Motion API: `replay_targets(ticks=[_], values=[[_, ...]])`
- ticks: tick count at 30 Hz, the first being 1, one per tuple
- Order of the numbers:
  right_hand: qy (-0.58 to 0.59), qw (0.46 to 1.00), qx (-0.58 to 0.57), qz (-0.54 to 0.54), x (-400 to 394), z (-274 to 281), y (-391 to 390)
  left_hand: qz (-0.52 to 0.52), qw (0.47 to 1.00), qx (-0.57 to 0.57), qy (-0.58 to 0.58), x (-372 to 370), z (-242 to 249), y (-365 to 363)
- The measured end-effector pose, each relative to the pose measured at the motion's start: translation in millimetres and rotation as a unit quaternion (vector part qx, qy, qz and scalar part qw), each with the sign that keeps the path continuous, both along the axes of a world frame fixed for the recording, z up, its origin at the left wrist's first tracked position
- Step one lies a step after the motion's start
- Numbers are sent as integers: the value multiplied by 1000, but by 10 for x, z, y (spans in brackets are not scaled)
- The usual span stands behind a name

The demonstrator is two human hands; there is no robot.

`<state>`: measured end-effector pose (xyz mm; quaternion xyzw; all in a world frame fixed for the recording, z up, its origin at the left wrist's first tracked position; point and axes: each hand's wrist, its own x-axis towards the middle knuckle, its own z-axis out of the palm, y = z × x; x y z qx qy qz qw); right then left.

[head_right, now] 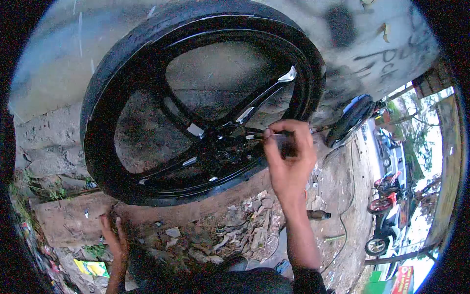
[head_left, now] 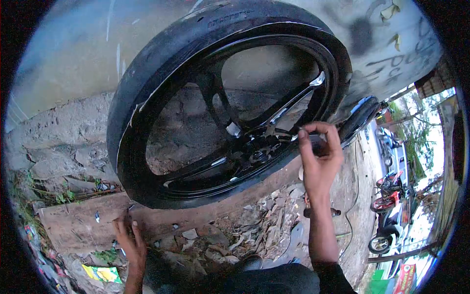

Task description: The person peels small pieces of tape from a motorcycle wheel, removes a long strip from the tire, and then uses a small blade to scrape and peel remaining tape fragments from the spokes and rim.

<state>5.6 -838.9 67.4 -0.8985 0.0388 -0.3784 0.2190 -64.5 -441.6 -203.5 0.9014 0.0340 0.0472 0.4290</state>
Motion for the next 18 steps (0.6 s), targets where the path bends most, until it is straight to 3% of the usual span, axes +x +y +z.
replay_targets(ticks=[2,4,6,10,11,16,18], values=[[-28,999,22,-3,-31,108,-99,-15,996,-92,-11,155,8,3],[-35,990,132,-31,-94,288,-227,-45,984,-171,-3,361,-27,-73],[-55,967,247,-33,-136,488,-346,-45,980,-195,1,465,-86,-217],[-129,926,344,91,-186,761,-785,-104,971,-217,17,540,-545,-227],[-143,914,373,64,-175,876,-863,-108,972,-209,7,540,-677,-228],[-125,902,404,88,350,1072,-1876,-124,974,-185,-50,550,-1235,-127],[-97,905,404,93,684,1042,-2040,-132,959,-252,18,482,-862,-274]])
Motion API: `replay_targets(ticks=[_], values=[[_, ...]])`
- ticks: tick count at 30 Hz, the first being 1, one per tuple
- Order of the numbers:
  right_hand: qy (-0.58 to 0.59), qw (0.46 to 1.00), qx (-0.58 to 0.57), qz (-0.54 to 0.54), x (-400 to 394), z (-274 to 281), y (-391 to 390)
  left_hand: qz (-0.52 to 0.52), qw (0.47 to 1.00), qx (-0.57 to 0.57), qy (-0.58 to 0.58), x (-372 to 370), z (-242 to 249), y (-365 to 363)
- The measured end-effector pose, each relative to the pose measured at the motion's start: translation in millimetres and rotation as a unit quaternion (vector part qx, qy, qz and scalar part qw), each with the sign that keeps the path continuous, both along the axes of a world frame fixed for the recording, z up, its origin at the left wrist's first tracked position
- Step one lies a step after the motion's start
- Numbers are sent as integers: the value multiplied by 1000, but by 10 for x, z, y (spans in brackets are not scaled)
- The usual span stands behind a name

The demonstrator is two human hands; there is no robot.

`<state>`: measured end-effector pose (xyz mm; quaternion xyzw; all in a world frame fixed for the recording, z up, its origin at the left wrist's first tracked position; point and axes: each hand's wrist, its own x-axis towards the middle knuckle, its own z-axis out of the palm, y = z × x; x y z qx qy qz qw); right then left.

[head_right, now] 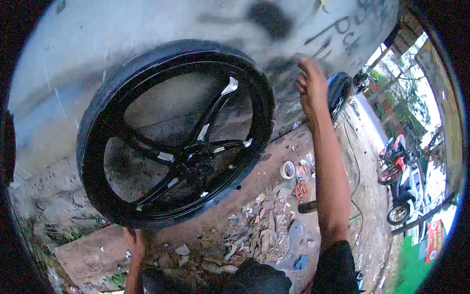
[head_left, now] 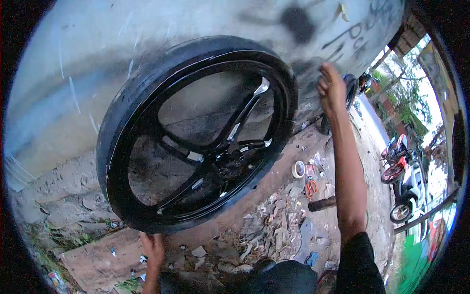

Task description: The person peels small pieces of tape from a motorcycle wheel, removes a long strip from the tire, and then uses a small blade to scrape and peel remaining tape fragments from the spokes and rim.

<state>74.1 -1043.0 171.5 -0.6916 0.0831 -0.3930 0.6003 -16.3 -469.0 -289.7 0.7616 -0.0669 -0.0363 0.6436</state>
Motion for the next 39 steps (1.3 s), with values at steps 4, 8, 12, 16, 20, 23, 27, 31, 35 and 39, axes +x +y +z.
replay_targets(ticks=[4,8,12,16,20,23,27,31,35,39], values=[[51,998,-45,10,293,-106,214,16,995,53,81,-37,119,-139],[82,994,-71,24,400,-266,222,13,1000,15,16,-8,-328,-26],[83,989,-114,54,438,-384,136,-1,1000,-12,19,-43,-162,-171],[59,992,-87,65,440,-453,187,67,998,-15,-16,-90,-273,-243],[67,994,-67,47,472,-518,135,129,991,-25,36,-73,321,-408],[70,996,-30,43,442,-585,171,174,982,-68,31,-100,190,-543],[45,995,41,75,460,-680,115,181,981,-23,69,-107,5,-470],[21,984,121,129,410,-703,150,134,959,-186,168,-39,581,-423],[22,977,145,154,335,-756,123,102,962,-242,76,41,358,-299],[12,979,157,128,258,-1157,-84,101,968,-230,-21,175,767,-246]])
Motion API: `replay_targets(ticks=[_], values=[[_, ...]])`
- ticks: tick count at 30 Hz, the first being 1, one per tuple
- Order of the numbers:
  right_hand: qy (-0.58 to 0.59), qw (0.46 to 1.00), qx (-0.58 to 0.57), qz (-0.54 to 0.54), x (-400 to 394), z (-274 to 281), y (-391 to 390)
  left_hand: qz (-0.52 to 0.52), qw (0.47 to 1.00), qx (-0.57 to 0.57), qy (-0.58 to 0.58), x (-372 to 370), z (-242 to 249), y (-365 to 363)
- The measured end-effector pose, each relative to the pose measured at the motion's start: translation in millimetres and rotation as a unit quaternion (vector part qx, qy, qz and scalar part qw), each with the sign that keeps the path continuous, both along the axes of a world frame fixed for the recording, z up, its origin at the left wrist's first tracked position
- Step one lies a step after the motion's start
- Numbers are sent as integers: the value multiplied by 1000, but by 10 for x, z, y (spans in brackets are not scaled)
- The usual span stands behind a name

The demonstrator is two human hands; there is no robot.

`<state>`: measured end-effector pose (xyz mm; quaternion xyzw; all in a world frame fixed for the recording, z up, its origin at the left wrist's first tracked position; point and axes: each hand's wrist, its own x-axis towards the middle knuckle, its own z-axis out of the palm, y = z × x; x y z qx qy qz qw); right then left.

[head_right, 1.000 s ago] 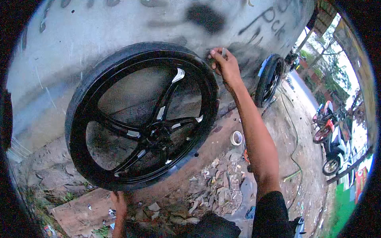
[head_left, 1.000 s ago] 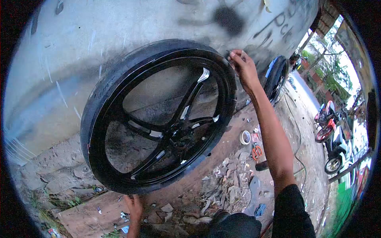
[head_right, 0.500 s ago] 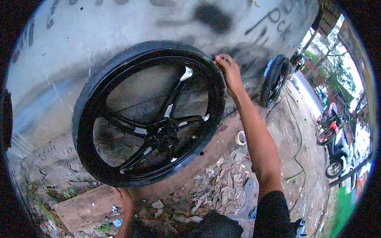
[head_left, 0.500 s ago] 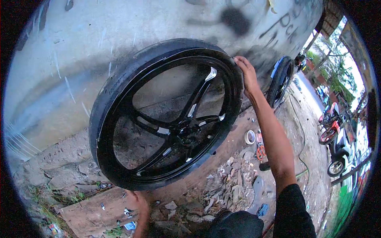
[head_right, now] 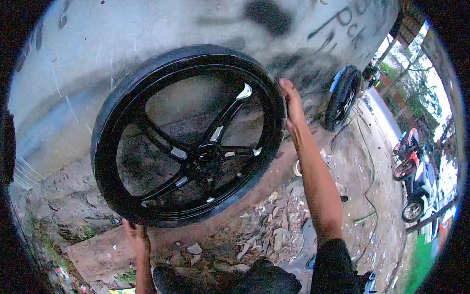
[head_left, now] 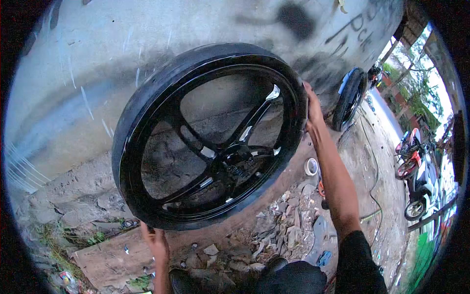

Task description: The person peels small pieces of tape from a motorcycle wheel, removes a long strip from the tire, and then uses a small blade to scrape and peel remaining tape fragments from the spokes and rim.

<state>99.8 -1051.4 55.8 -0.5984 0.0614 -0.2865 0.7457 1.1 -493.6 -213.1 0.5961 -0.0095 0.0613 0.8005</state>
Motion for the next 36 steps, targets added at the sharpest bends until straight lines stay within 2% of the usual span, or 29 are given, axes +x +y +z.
replay_targets(ticks=[2,5,6,9,10,13,14,17,19,20,23,25,27,29,31,32,33,36], values=[[-8,999,20,-43,-143,-150,102,15,998,63,1,55,75,176],[31,995,94,18,-258,-497,14,-6,998,6,63,87,351,387],[15,995,95,9,-207,-681,-73,-10,1000,23,9,116,481,415],[28,988,153,-22,-235,-1074,-64,14,997,70,-38,185,742,591],[43,981,188,9,-243,-1143,-33,49,984,161,-66,201,769,668],[40,976,213,-29,-264,-1256,66,-10,980,178,-87,238,1101,665],[49,975,213,-23,-261,-1277,69,2,986,155,-65,213,1061,681],[67,976,207,0,-303,-1297,20,49,975,196,-92,170,1055,627],[70,979,188,21,-318,-1324,-111,17,976,199,-86,203,1173,576],[54,986,142,-75,-276,-1371,-211,15,977,201,-70,201,1153,584],[51,985,32,-162,-623,-1129,-479,8,979,195,-61,230,1200,545],[0,971,46,-236,-878,-665,-62,27,980,178,-87,253,1062,502],[-43,972,-15,-231,-1170,-404,55,19,985,162,-53,241,826,581],[-32,955,-46,-292,-1371,-96,419,22,990,134,-33,229,591,620],[-20,944,-107,-310,-1528,159,817,35,995,95,-25,208,391,595],[-3,944,-148,-296,-1587,273,1027,89,988,126,4,199,279,566],[14,941,-188,-281,-1639,365,1236,88,990,112,11,191,97,568],[74,926,-290,-231,-1653,384,1566,98,986,131,31,178,-342,589]])
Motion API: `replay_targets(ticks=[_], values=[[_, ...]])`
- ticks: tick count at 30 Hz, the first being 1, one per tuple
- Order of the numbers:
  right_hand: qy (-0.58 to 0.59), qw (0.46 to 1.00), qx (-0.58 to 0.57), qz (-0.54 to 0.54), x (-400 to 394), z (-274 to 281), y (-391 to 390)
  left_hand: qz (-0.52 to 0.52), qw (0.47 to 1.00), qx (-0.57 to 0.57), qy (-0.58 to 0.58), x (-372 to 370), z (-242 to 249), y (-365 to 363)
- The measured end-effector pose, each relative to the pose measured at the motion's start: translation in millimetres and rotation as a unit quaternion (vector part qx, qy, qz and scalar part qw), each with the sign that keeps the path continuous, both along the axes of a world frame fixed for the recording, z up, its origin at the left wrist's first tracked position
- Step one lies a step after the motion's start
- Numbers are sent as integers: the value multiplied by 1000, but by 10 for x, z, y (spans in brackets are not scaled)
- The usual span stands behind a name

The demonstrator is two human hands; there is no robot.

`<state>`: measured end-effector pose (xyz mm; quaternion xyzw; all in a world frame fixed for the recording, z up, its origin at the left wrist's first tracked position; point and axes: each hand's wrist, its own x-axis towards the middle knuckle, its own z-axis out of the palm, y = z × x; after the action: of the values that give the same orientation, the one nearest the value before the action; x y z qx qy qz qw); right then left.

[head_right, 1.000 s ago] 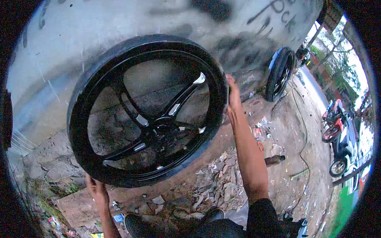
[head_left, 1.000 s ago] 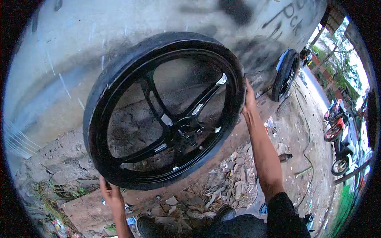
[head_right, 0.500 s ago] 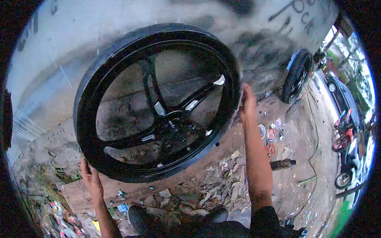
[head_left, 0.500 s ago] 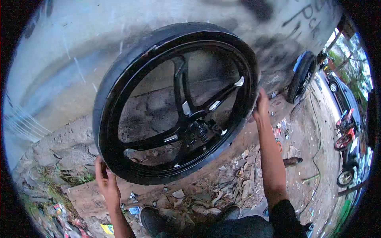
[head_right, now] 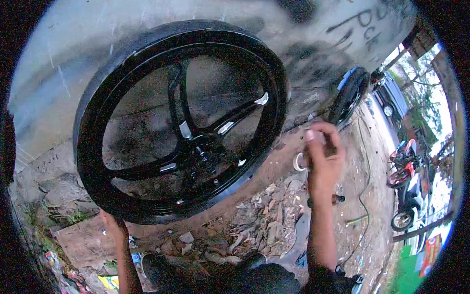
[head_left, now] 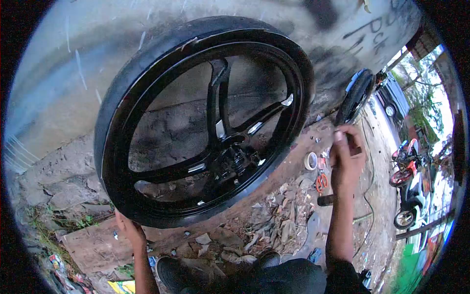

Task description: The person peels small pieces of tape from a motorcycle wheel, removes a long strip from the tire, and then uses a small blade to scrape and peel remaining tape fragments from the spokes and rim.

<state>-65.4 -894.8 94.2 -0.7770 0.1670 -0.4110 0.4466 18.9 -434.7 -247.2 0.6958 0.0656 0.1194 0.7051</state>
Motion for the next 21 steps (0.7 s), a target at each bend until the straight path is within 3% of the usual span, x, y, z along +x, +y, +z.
replay_targets(ticks=[1,3,5,10,14,19,21], values=[[39,999,-7,14,17,18,165,5,1000,16,8,-3,-114,1],[58,995,-64,56,183,-87,274,14,979,203,13,-21,-913,208],[81,988,-107,81,336,-223,322,12,960,278,19,-88,-1467,340],[120,971,-193,79,623,-453,351,-20,980,196,22,-327,-2175,399],[130,964,-218,79,688,-509,343,-41,985,146,84,-476,-2004,368],[136,957,-243,83,721,-525,360,-69,987,97,108,-706,-2592,610],[139,955,-248,80,732,-521,371,-60,987,87,125,-735,-2406,505]])
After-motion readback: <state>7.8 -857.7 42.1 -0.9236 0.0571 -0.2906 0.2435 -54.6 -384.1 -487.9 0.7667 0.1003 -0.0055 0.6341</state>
